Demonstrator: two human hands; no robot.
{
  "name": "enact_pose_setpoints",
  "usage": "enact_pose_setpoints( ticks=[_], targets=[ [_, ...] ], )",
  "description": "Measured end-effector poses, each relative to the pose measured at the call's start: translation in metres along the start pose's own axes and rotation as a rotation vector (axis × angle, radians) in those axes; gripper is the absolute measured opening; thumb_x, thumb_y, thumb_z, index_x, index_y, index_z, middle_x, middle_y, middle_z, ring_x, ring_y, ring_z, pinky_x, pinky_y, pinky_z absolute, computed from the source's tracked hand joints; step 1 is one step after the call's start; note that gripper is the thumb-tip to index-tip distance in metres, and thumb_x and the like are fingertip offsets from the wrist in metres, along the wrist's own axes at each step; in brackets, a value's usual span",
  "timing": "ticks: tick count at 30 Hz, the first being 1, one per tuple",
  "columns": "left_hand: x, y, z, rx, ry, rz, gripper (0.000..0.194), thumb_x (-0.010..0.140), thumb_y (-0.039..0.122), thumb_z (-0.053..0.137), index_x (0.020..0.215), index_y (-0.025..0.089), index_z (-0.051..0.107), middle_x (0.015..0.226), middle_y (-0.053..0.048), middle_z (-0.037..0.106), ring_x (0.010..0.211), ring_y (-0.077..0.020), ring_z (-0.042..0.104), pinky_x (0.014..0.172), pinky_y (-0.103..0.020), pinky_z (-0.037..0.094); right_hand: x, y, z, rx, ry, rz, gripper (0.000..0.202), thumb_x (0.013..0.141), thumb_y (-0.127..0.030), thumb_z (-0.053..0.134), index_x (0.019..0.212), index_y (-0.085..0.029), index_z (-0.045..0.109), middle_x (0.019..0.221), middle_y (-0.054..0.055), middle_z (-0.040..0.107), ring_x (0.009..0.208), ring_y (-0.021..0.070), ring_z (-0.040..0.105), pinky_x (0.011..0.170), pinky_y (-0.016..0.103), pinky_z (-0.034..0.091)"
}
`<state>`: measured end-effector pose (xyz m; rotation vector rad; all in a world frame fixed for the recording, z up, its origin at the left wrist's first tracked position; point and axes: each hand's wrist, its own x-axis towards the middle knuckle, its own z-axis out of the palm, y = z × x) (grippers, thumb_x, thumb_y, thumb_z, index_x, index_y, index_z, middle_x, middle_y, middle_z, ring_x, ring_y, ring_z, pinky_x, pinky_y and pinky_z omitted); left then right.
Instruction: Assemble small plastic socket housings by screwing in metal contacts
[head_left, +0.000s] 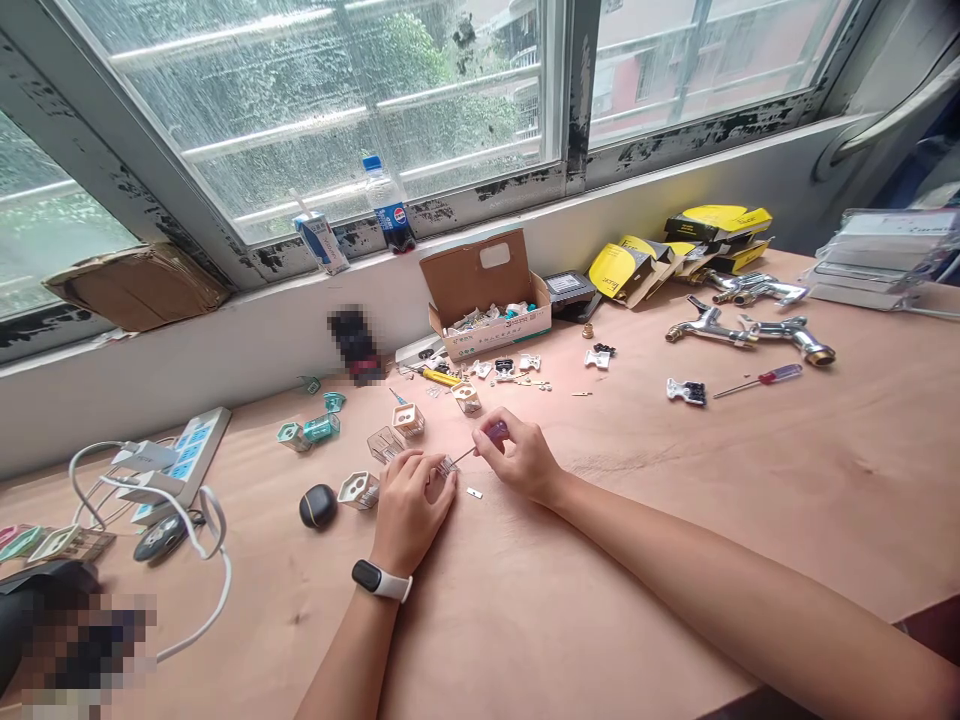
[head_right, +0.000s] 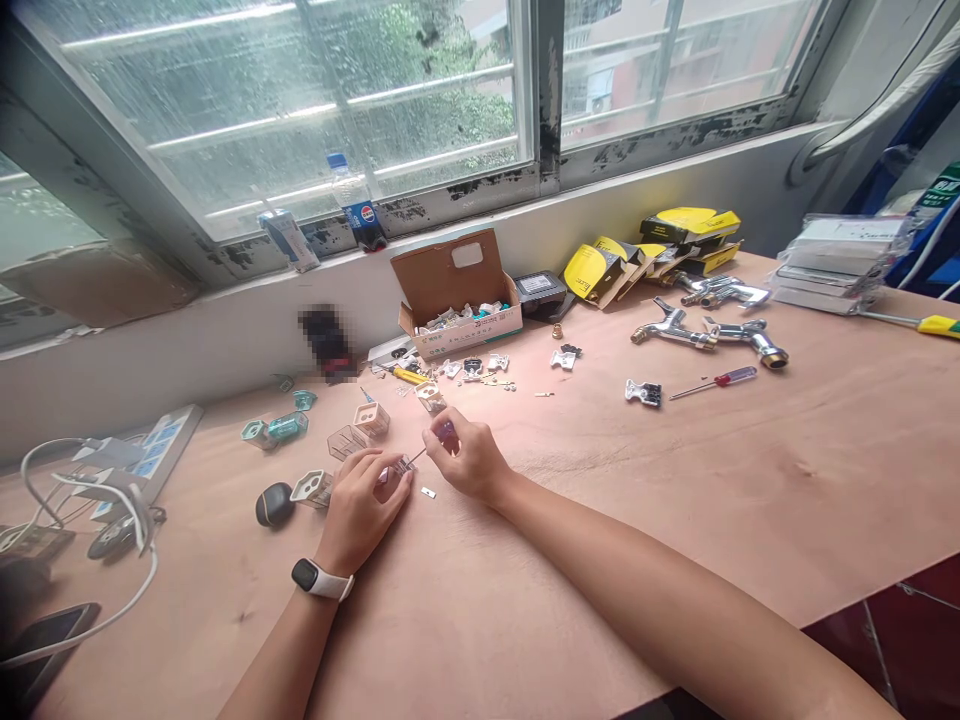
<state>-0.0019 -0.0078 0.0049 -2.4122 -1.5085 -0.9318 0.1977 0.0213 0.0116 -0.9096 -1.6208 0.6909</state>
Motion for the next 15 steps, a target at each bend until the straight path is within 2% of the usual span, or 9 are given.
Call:
enact_pose_setpoints(
  ticks=[5, 11, 15],
  targets=[
    [0.0007, 0.0016, -0.0010, 0.001, 0.000, -0.004, 0.019, 0.089, 0.027, 0.064, 0.107, 0.020, 0.064, 0.095, -0.007, 0.068, 0.104, -0.0278, 0.058, 0.092, -0.045, 0.050, -0.0012, -0.0017, 0.0002, -0.012, -0.009, -0.044, 0.015, 0.094, -0.032, 0.054, 0.087, -0.019, 0.054, 0.073, 0.001, 0.065, 0.059, 0.0107, 0.054, 0.060, 0.023, 0.045],
    [0.0010, 0.0034, -0.0015, 0.010, -0.008, -0.024, 0.019, 0.088, 0.027, 0.064, 0.106, 0.021, 0.065, 0.094, -0.007, 0.067, 0.102, -0.0275, 0.058, 0.091, -0.045, 0.050, -0.0023, -0.0013, 0.0014, -0.012, -0.009, -0.106, 0.014, 0.094, -0.032, 0.055, 0.087, -0.020, 0.053, 0.073, 0.001, 0.065, 0.061, 0.0109, 0.056, 0.061, 0.023, 0.047],
    [0.0011, 0.0041, -0.0016, 0.012, 0.001, -0.029, 0.017, 0.088, 0.027, 0.064, 0.104, 0.021, 0.065, 0.092, -0.007, 0.066, 0.101, -0.0275, 0.058, 0.090, -0.045, 0.050, -0.0018, -0.0019, 0.0005, -0.019, -0.001, -0.085, 0.014, 0.094, -0.032, 0.055, 0.087, -0.020, 0.053, 0.073, 0.001, 0.065, 0.060, 0.0113, 0.055, 0.060, 0.024, 0.046]
  ],
)
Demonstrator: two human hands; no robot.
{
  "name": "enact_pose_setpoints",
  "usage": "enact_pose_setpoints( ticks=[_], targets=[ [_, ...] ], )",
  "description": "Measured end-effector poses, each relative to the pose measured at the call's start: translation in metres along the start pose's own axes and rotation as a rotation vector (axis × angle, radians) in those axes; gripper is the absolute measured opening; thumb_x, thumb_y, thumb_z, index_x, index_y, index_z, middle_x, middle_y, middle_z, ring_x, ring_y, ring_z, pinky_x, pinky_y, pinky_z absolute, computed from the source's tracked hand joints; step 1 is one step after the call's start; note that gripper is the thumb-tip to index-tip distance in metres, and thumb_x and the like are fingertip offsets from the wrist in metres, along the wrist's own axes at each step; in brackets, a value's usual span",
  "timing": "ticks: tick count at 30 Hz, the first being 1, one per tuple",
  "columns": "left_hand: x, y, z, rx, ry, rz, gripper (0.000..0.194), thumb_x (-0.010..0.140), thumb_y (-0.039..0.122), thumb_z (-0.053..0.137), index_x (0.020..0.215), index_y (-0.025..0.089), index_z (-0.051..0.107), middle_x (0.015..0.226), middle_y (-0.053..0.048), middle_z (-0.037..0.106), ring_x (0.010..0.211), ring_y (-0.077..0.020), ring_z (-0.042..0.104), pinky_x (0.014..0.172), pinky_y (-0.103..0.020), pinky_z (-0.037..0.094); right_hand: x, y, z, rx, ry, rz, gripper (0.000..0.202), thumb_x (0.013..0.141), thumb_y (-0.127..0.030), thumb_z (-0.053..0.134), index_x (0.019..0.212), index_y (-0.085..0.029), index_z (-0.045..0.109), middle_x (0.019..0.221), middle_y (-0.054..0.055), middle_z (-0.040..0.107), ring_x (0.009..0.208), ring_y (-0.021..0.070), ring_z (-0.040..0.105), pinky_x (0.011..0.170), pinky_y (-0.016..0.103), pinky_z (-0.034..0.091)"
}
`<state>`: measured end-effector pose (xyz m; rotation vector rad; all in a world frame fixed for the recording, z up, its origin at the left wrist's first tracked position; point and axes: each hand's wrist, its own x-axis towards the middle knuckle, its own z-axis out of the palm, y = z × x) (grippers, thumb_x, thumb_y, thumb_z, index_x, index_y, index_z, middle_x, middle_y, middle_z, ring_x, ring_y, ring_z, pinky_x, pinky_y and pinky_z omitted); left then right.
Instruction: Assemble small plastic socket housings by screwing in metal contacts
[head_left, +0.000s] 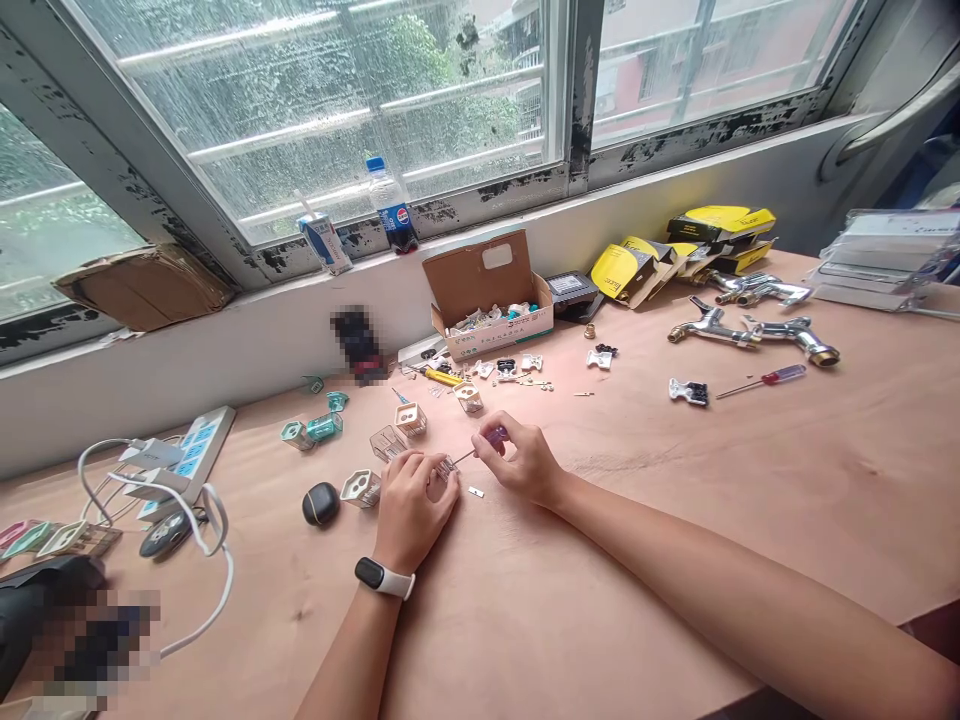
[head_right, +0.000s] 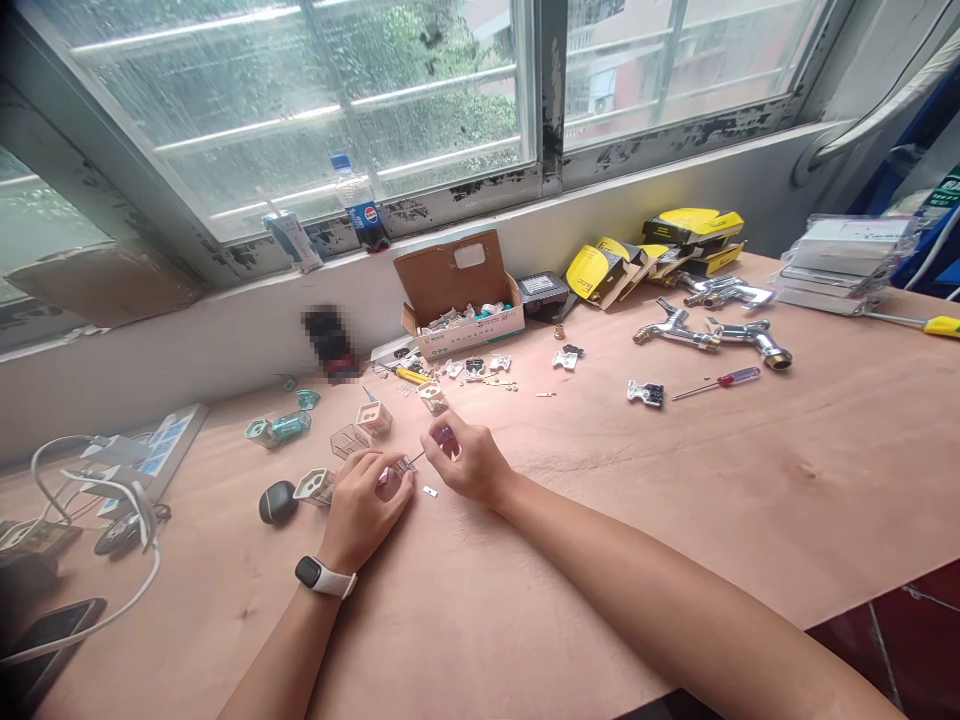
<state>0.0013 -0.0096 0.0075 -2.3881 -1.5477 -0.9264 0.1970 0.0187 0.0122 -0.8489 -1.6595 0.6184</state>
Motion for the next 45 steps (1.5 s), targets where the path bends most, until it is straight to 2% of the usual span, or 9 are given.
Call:
enact_pose_setpoints(
  ticks=[8, 14, 16, 19, 21, 23, 37, 45],
  targets=[
    [-0.0019, -0.0030, 0.0017, 0.052, -0.018, -0.033, 0.018, 0.090, 0.027, 0.060, 0.106, 0.020, 0.063, 0.097, -0.009, 0.064, 0.102, -0.0291, 0.056, 0.091, -0.047, 0.048, 0.0038, -0.0010, -0.0021, 0.085, 0.030, 0.130, 0.018, 0.094, -0.036, 0.056, 0.087, -0.019, 0.055, 0.073, 0.002, 0.068, 0.064, 0.0134, 0.064, 0.062, 0.025, 0.049],
    [-0.0006, -0.0002, -0.0016, 0.052, 0.031, -0.025, 0.030, 0.086, 0.031, 0.065, 0.114, 0.022, 0.063, 0.107, -0.011, 0.064, 0.108, -0.0320, 0.057, 0.094, -0.051, 0.046, 0.0068, -0.0006, -0.0041, 0.196, 0.074, 0.218, 0.024, 0.094, -0.041, 0.058, 0.086, -0.019, 0.052, 0.070, 0.002, 0.069, 0.056, 0.0116, 0.061, 0.055, 0.023, 0.048],
    [0.0004, 0.0016, -0.0031, 0.036, 0.063, -0.011, 0.027, 0.085, 0.031, 0.067, 0.110, 0.023, 0.064, 0.108, -0.010, 0.065, 0.112, -0.0324, 0.057, 0.097, -0.051, 0.045, 0.0071, -0.0001, -0.0042, 0.226, 0.073, 0.243, 0.026, 0.094, -0.043, 0.059, 0.085, -0.019, 0.052, 0.070, 0.002, 0.069, 0.054, 0.0113, 0.060, 0.053, 0.022, 0.048],
    [0.0008, 0.0020, -0.0032, -0.014, 0.080, 0.020, 0.012, 0.088, 0.029, 0.065, 0.098, 0.023, 0.066, 0.104, -0.008, 0.066, 0.114, -0.0301, 0.057, 0.098, -0.050, 0.046, 0.0072, 0.0003, -0.0039, 0.263, 0.060, 0.271, 0.028, 0.093, -0.045, 0.060, 0.086, -0.019, 0.051, 0.070, 0.003, 0.069, 0.051, 0.0110, 0.058, 0.051, 0.022, 0.047],
    [0.0003, 0.0005, -0.0021, -0.050, 0.084, 0.041, 0.005, 0.091, 0.026, 0.063, 0.092, 0.023, 0.067, 0.100, -0.006, 0.067, 0.112, -0.0281, 0.058, 0.097, -0.048, 0.048, 0.0072, 0.0005, -0.0036, 0.272, 0.056, 0.275, 0.029, 0.092, -0.045, 0.061, 0.085, -0.019, 0.051, 0.070, 0.003, 0.070, 0.051, 0.0109, 0.058, 0.052, 0.022, 0.047],
    [-0.0002, -0.0014, -0.0007, -0.075, 0.091, 0.052, 0.006, 0.092, 0.024, 0.061, 0.090, 0.023, 0.066, 0.098, -0.006, 0.068, 0.111, -0.0268, 0.058, 0.097, -0.048, 0.048, 0.0074, 0.0008, -0.0035, 0.273, 0.056, 0.276, 0.029, 0.092, -0.045, 0.062, 0.085, -0.019, 0.052, 0.070, 0.003, 0.070, 0.052, 0.0111, 0.058, 0.052, 0.022, 0.047],
    [-0.0008, -0.0035, 0.0017, -0.102, 0.079, 0.044, 0.005, 0.093, 0.023, 0.061, 0.093, 0.022, 0.066, 0.098, -0.006, 0.066, 0.104, -0.0240, 0.059, 0.094, -0.044, 0.050, 0.0073, 0.0016, -0.0031, 0.294, 0.052, 0.289, 0.029, 0.092, -0.045, 0.061, 0.086, -0.018, 0.052, 0.071, 0.004, 0.070, 0.053, 0.0110, 0.059, 0.051, 0.022, 0.047],
    [0.0005, 0.0002, -0.0011, -0.092, 0.092, 0.034, 0.007, 0.090, 0.023, 0.064, 0.096, 0.021, 0.065, 0.098, -0.006, 0.067, 0.105, -0.0258, 0.060, 0.095, -0.045, 0.049, 0.0074, 0.0026, -0.0030, 0.314, 0.050, 0.296, 0.028, 0.093, -0.044, 0.061, 0.087, -0.018, 0.052, 0.071, 0.003, 0.069, 0.050, 0.0102, 0.057, 0.050, 0.022, 0.047]
  ],
)
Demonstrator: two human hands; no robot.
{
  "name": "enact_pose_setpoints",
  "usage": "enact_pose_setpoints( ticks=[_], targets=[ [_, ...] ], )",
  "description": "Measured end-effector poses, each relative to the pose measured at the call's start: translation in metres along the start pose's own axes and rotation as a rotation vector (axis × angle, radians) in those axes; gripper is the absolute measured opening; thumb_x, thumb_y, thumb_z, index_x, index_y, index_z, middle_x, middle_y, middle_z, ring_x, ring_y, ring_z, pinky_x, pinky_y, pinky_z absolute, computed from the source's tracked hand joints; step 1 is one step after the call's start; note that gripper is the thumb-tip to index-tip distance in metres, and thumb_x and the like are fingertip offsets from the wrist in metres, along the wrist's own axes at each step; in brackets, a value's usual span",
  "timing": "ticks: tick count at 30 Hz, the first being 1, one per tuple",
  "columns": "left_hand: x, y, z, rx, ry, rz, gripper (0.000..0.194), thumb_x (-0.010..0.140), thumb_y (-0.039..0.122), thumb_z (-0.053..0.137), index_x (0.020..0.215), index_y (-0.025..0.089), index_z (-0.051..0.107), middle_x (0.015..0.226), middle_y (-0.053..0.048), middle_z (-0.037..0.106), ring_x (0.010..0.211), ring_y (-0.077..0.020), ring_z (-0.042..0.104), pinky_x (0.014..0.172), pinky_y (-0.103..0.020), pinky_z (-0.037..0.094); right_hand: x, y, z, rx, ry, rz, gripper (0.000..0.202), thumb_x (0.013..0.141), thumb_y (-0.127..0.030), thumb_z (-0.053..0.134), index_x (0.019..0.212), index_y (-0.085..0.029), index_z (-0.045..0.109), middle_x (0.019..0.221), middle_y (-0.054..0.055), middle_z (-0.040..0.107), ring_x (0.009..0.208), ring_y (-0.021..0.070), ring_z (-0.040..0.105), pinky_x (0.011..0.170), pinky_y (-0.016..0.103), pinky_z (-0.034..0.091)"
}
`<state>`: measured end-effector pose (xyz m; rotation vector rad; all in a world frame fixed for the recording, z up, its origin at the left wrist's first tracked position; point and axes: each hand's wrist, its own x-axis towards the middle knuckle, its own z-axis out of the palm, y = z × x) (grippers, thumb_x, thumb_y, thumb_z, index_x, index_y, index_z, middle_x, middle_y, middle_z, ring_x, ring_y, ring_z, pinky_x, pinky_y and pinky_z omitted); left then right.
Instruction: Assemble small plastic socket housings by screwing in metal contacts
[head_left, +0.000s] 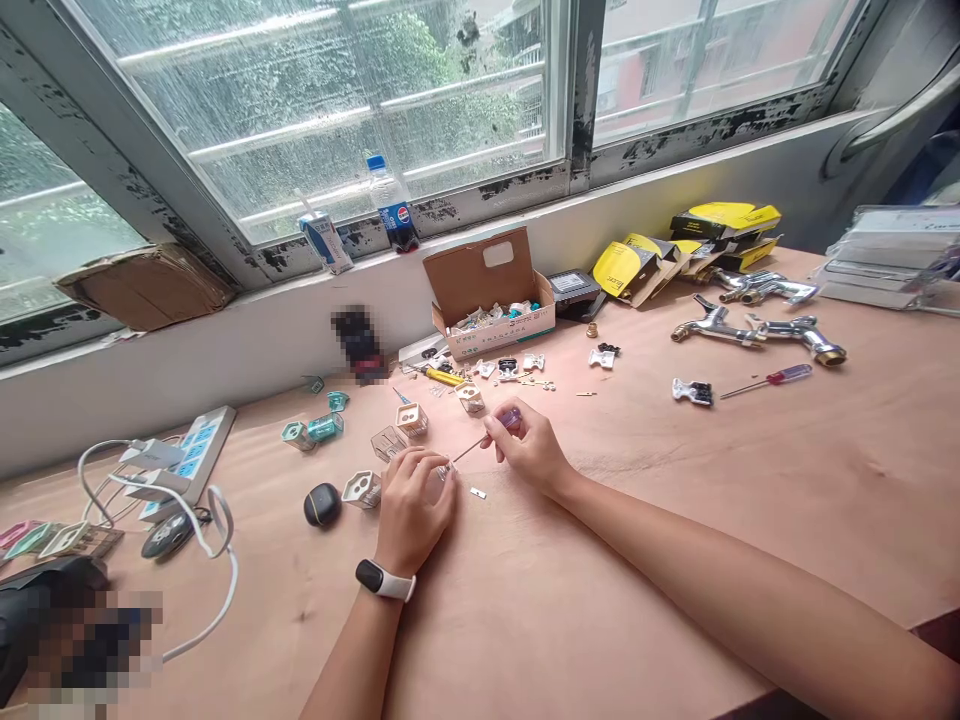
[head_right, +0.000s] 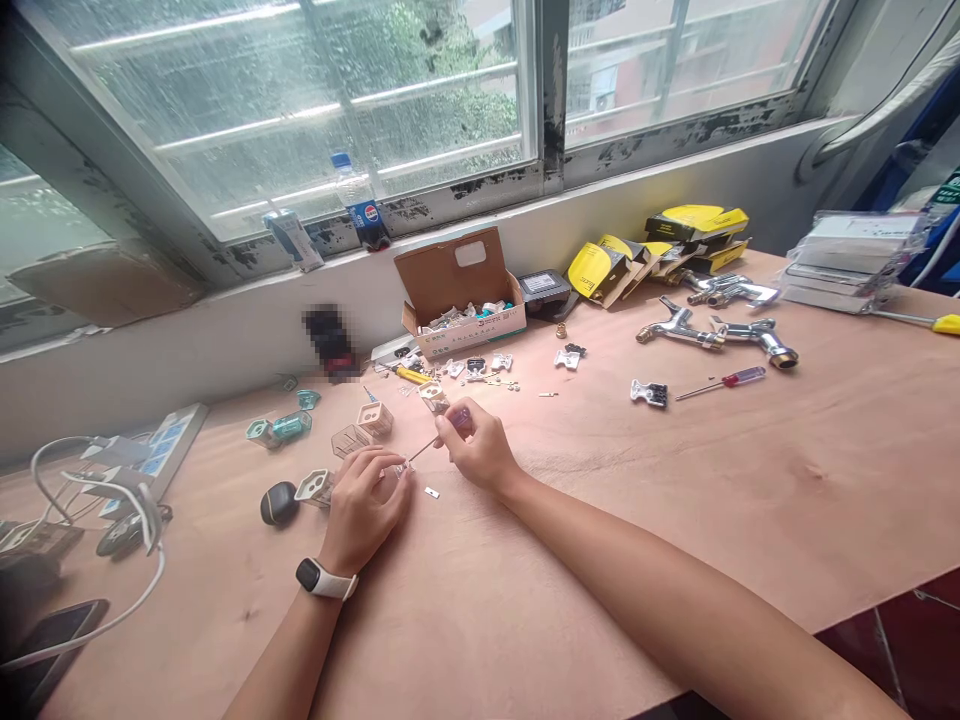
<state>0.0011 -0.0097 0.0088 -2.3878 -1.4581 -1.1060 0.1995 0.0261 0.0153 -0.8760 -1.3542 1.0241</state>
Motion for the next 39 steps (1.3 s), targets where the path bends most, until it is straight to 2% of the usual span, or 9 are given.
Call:
enact_pose_setpoints(
  ticks=[3, 7, 19, 33, 36, 39],
  targets=[
    [0.0006, 0.0014, 0.0000, 0.003, 0.004, 0.015, 0.011, 0.090, 0.024, 0.065, 0.101, 0.020, 0.065, 0.099, -0.006, 0.068, 0.107, -0.0263, 0.059, 0.095, -0.045, 0.049, 0.0002, -0.0002, -0.0003, 0.005, -0.010, 0.001, 0.028, 0.092, -0.043, 0.062, 0.087, -0.018, 0.052, 0.071, 0.003, 0.069, 0.051, 0.0104, 0.058, 0.050, 0.021, 0.047],
    [0.0001, -0.0001, 0.0015, -0.019, 0.008, 0.045, 0.004, 0.092, 0.022, 0.063, 0.095, 0.021, 0.066, 0.096, -0.005, 0.069, 0.104, -0.0241, 0.061, 0.094, -0.044, 0.049, 0.0007, 0.0017, -0.0002, 0.038, -0.025, 0.004, 0.028, 0.092, -0.044, 0.062, 0.087, -0.018, 0.052, 0.070, 0.002, 0.069, 0.049, 0.0101, 0.057, 0.048, 0.021, 0.046],
    [-0.0012, -0.0050, 0.0024, -0.037, 0.005, 0.052, 0.006, 0.093, 0.020, 0.061, 0.095, 0.021, 0.067, 0.096, -0.005, 0.069, 0.103, -0.0235, 0.060, 0.093, -0.043, 0.050, 0.0008, 0.0016, -0.0008, 0.036, -0.005, 0.011, 0.026, 0.092, -0.042, 0.062, 0.087, -0.018, 0.052, 0.069, 0.002, 0.069, 0.048, 0.0103, 0.056, 0.048, 0.022, 0.046],
    [-0.0019, -0.0071, 0.0026, -0.028, -0.005, 0.042, 0.008, 0.094, 0.021, 0.059, 0.094, 0.022, 0.067, 0.096, -0.005, 0.069, 0.102, -0.0241, 0.060, 0.093, -0.044, 0.050, -0.0009, -0.0027, 0.0007, -0.046, -0.035, -0.050, 0.021, 0.090, -0.037, 0.061, 0.086, -0.018, 0.053, 0.071, 0.003, 0.067, 0.058, 0.0120, 0.063, 0.055, 0.022, 0.048],
    [-0.0021, -0.0066, 0.0028, -0.009, -0.005, 0.039, 0.007, 0.093, 0.022, 0.061, 0.096, 0.022, 0.067, 0.097, -0.005, 0.068, 0.104, -0.0246, 0.060, 0.094, -0.044, 0.050, -0.0009, -0.0027, 0.0009, -0.041, -0.030, -0.047, 0.022, 0.090, -0.038, 0.061, 0.086, -0.018, 0.053, 0.073, 0.003, 0.067, 0.058, 0.0118, 0.063, 0.055, 0.022, 0.048],
    [-0.0024, -0.0055, 0.0025, 0.035, -0.015, 0.014, 0.014, 0.092, 0.025, 0.062, 0.105, 0.021, 0.066, 0.102, -0.007, 0.067, 0.106, -0.0257, 0.059, 0.094, -0.045, 0.050, -0.0007, -0.0026, 0.0007, -0.041, -0.022, -0.041, 0.022, 0.091, -0.038, 0.061, 0.087, -0.018, 0.053, 0.074, 0.003, 0.067, 0.057, 0.0117, 0.063, 0.055, 0.022, 0.048]
  ],
)
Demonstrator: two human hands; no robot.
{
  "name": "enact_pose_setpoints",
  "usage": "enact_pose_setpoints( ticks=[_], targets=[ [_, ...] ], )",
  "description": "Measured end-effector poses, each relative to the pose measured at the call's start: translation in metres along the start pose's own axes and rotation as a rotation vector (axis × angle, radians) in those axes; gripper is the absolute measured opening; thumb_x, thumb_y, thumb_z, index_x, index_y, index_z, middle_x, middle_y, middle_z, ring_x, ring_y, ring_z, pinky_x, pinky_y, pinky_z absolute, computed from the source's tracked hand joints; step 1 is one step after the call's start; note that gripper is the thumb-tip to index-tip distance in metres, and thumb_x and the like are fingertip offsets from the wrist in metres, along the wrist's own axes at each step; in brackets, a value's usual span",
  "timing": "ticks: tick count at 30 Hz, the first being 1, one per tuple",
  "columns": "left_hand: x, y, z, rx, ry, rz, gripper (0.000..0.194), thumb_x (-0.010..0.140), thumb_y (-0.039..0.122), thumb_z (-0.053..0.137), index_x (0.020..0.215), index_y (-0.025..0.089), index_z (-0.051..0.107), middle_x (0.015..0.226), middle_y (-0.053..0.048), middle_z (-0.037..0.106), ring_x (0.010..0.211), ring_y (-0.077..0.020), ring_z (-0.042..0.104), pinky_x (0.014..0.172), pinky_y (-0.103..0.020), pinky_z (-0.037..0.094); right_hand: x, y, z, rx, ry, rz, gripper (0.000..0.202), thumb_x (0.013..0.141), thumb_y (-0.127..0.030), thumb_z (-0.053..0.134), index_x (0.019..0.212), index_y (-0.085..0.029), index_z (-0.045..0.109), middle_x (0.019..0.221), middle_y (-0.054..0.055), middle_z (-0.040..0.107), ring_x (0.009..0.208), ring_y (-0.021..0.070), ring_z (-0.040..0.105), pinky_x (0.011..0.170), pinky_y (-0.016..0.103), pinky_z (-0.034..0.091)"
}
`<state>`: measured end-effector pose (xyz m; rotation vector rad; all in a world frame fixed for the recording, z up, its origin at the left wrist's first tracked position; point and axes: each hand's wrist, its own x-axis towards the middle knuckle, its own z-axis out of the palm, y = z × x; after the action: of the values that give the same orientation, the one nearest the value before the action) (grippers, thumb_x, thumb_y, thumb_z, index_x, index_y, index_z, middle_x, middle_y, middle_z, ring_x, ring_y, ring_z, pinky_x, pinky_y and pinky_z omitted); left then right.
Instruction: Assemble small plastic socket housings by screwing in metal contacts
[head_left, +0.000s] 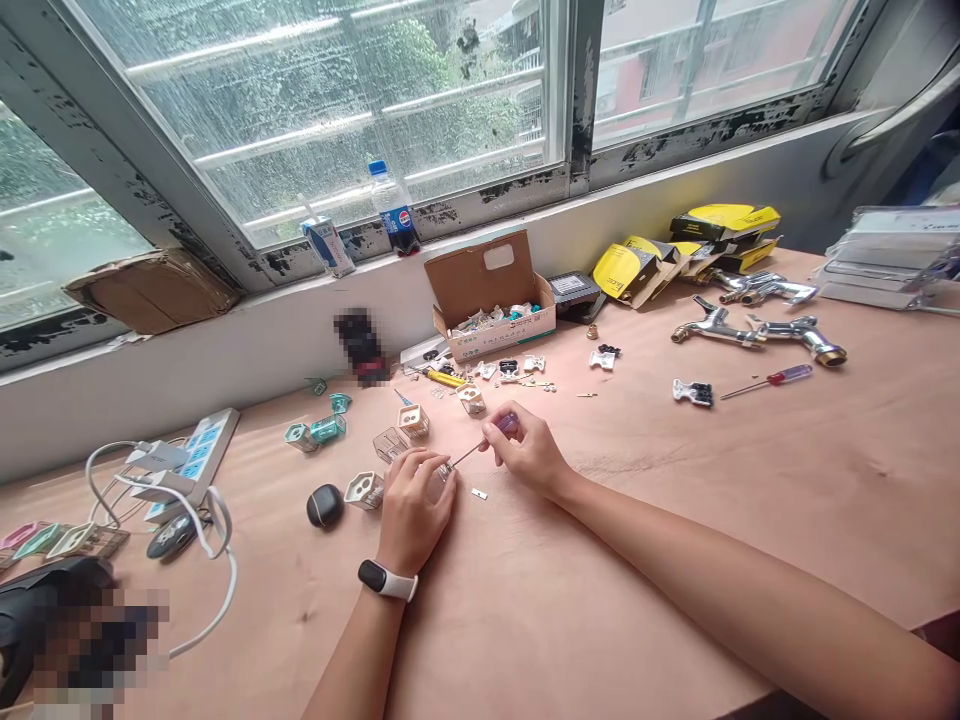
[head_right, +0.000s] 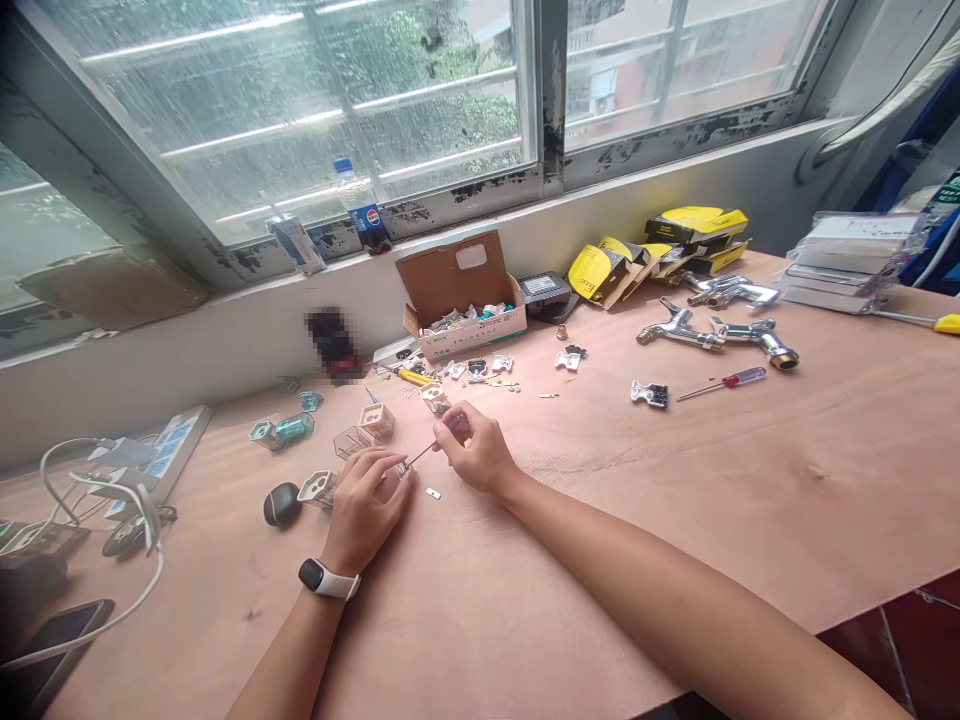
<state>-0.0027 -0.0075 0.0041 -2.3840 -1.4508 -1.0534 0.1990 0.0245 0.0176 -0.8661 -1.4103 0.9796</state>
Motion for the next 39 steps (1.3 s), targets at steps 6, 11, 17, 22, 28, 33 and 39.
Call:
enact_pose_setpoints(
  ticks=[6, 11, 17, 22, 28, 33, 39],
  targets=[
    [-0.0018, -0.0007, -0.0009, 0.147, -0.068, -0.053, 0.028, 0.088, 0.035, 0.065, 0.112, 0.020, 0.062, 0.110, -0.012, 0.065, 0.111, -0.0316, 0.057, 0.096, -0.050, 0.044, 0.0006, 0.0014, -0.0007, 0.007, 0.014, 0.030, 0.023, 0.092, -0.039, 0.060, 0.087, -0.018, 0.053, 0.072, 0.004, 0.069, 0.055, 0.0115, 0.060, 0.053, 0.022, 0.047],
    [-0.0018, -0.0015, -0.0011, 0.153, -0.076, -0.035, 0.019, 0.089, 0.033, 0.063, 0.103, 0.021, 0.063, 0.105, -0.009, 0.068, 0.110, -0.0316, 0.057, 0.099, -0.052, 0.041, 0.0006, 0.0021, -0.0011, 0.012, 0.019, 0.041, 0.026, 0.091, -0.043, 0.061, 0.087, -0.018, 0.052, 0.072, 0.004, 0.069, 0.055, 0.0116, 0.060, 0.052, 0.022, 0.048],
    [-0.0007, -0.0006, -0.0010, 0.117, -0.051, -0.025, 0.017, 0.090, 0.030, 0.063, 0.104, 0.021, 0.062, 0.100, -0.008, 0.069, 0.108, -0.0298, 0.059, 0.099, -0.050, 0.043, 0.0002, 0.0015, -0.0012, 0.023, 0.021, 0.040, 0.026, 0.090, -0.042, 0.062, 0.087, -0.018, 0.052, 0.073, 0.004, 0.069, 0.056, 0.0119, 0.061, 0.051, 0.021, 0.048],
    [0.0008, 0.0011, -0.0018, 0.085, -0.037, -0.018, 0.017, 0.090, 0.029, 0.064, 0.105, 0.020, 0.063, 0.096, -0.007, 0.069, 0.103, -0.0280, 0.060, 0.095, -0.047, 0.046, 0.0004, 0.0006, -0.0002, -0.008, 0.033, 0.019, 0.025, 0.092, -0.041, 0.061, 0.087, -0.018, 0.052, 0.073, 0.004, 0.068, 0.059, 0.0126, 0.063, 0.053, 0.022, 0.048],
    [0.0009, 0.0005, -0.0018, 0.102, -0.034, -0.007, 0.018, 0.090, 0.029, 0.064, 0.105, 0.021, 0.064, 0.094, -0.007, 0.068, 0.098, -0.0274, 0.060, 0.092, -0.046, 0.048, -0.0018, -0.0006, -0.0003, -0.057, 0.022, -0.034, 0.024, 0.093, -0.041, 0.059, 0.087, -0.019, 0.053, 0.075, 0.004, 0.069, 0.061, 0.0126, 0.064, 0.057, 0.023, 0.049],
    [0.0011, 0.0007, -0.0017, 0.103, -0.041, -0.007, 0.017, 0.089, 0.029, 0.063, 0.105, 0.021, 0.065, 0.093, -0.007, 0.067, 0.097, -0.0269, 0.060, 0.093, -0.046, 0.047, -0.0038, 0.0001, 0.0005, -0.134, -0.004, -0.084, 0.018, 0.094, -0.036, 0.057, 0.087, -0.019, 0.055, 0.074, 0.003, 0.069, 0.060, 0.0124, 0.062, 0.057, 0.024, 0.048],
    [0.0009, 0.0008, -0.0017, 0.101, -0.036, -0.009, 0.018, 0.089, 0.030, 0.063, 0.105, 0.021, 0.066, 0.092, -0.007, 0.067, 0.096, -0.0268, 0.059, 0.092, -0.046, 0.047, -0.0038, 0.0009, 0.0019, -0.185, -0.017, -0.109, 0.017, 0.094, -0.036, 0.056, 0.087, -0.020, 0.056, 0.076, 0.003, 0.069, 0.064, 0.0134, 0.063, 0.060, 0.025, 0.049]
  ],
)
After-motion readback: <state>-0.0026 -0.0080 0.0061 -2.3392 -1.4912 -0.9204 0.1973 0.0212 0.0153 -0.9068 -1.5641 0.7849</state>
